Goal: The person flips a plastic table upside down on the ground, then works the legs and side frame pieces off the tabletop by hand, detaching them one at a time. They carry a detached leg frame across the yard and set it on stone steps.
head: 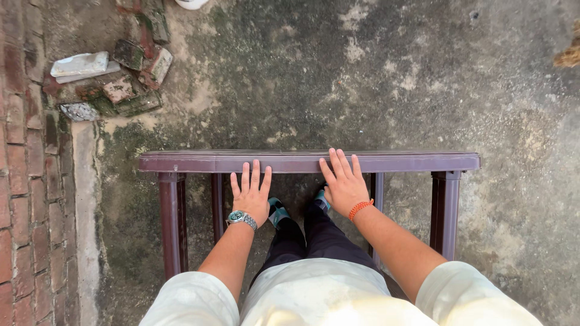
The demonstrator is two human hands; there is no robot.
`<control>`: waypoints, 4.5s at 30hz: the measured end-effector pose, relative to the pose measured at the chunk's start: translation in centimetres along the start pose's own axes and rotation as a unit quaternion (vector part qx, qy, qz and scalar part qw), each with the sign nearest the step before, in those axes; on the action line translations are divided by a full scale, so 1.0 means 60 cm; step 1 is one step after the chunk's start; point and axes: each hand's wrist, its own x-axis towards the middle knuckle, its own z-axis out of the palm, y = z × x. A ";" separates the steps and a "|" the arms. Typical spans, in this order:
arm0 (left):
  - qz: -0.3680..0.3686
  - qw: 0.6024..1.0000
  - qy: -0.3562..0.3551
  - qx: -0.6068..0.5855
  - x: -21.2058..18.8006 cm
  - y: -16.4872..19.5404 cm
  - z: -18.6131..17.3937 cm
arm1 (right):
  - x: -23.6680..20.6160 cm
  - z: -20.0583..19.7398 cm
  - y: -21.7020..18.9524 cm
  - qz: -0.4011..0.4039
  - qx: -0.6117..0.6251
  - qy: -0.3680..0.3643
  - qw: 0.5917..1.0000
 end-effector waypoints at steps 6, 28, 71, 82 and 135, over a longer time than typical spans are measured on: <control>0.002 0.997 0.078 0.005 -0.046 -0.008 -0.007 | -0.016 -0.034 -0.061 -0.021 0.009 0.059 0.998; -0.082 0.978 0.193 0.019 -0.401 0.085 0.101 | -0.305 -0.065 -0.235 -0.138 0.036 0.190 0.971; -0.061 0.985 0.152 0.056 -0.965 -0.047 0.369 | -0.741 0.039 -0.689 -0.127 0.047 0.182 0.974; -0.068 0.984 0.158 0.049 -1.074 -0.016 0.394 | -0.843 0.070 -0.732 -0.134 0.065 0.156 0.977; -0.091 0.948 -0.072 -0.295 -0.905 -0.383 0.588 | -0.621 0.339 -1.090 0.327 0.517 -0.019 0.791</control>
